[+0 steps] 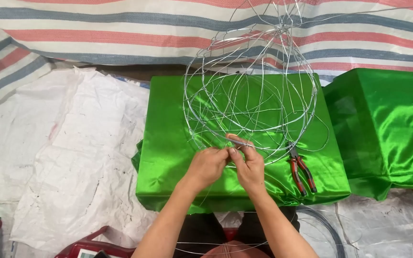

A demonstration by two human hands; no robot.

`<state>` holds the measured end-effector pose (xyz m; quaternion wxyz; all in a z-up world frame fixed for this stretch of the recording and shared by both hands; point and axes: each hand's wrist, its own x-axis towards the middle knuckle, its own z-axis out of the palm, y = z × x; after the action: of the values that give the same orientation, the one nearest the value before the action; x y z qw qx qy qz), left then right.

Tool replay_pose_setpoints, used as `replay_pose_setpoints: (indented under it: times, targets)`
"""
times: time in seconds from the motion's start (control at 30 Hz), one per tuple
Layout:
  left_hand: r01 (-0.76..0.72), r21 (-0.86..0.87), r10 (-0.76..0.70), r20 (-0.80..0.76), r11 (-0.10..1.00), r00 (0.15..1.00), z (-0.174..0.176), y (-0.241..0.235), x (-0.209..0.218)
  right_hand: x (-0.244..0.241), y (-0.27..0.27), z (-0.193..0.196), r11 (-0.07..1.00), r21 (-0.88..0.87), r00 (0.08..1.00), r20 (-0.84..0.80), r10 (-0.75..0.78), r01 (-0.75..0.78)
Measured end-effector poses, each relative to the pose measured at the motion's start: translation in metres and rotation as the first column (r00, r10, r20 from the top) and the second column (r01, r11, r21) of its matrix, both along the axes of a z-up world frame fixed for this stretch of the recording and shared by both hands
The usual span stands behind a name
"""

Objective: Forming a wire cage by bending and cutting metal wires by hand and with pliers.

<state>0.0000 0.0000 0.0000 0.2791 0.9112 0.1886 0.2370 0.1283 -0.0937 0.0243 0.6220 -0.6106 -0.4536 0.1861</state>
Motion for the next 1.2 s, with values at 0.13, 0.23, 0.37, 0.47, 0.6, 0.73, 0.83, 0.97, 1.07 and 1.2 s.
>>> replay_pose_setpoints:
  times: [0.13,0.23,0.37,0.47,0.6,0.73,0.83,0.97,1.07,1.2]
  targets:
    - [-0.053,0.117,0.050,0.028,0.992,0.998,-0.010,-0.002,0.003,-0.013,0.001,0.012,0.999,0.004,0.999,0.002,-0.049,0.049]
    - [-0.028,0.060,0.027,0.019,0.998,0.999,0.001,-0.007,0.006,-0.013,-0.001,0.014,0.993,0.000,0.990,0.077,-0.116,0.116]
    - [-0.082,0.148,0.083,0.001,0.986,0.997,-0.007,-0.011,0.014,-0.011,-0.001,0.012,0.987,0.018,0.977,0.142,-0.158,0.157]
    - [-0.095,0.142,0.095,0.007,0.985,0.995,0.002,-0.014,0.014,-0.005,-0.002,0.012,0.990,-0.015,0.979,0.148,-0.137,0.141]
    - [-0.135,0.220,0.124,0.061,0.966,0.990,0.006,-0.022,0.012,0.002,-0.010,0.024,0.984,-0.133,0.955,0.286,-0.075,0.117]
    - [-0.287,0.309,0.212,0.254,0.907,0.944,0.044,-0.027,0.014,0.014,-0.041,0.018,0.963,-0.201,0.933,0.346,-0.101,0.179]
    - [-0.364,0.413,0.164,0.444,0.835,0.881,0.090,-0.028,0.014,0.014,-0.063,0.026,0.937,-0.196,0.863,0.476,-0.167,0.290]
    - [-0.256,0.447,0.157,0.246,0.857,0.956,0.108,-0.023,0.019,0.021,-0.071,0.049,0.957,0.039,0.734,0.633,-0.245,0.287]
    - [-0.338,0.532,0.240,0.248,0.776,0.939,0.079,-0.015,0.031,0.038,-0.064,0.045,0.934,0.146,0.619,0.713,-0.329,0.327]
    - [-0.451,0.608,0.264,0.375,0.654,0.889,0.067,-0.014,0.039,0.050,-0.042,0.051,0.917,0.279,0.448,0.807,-0.385,0.285]
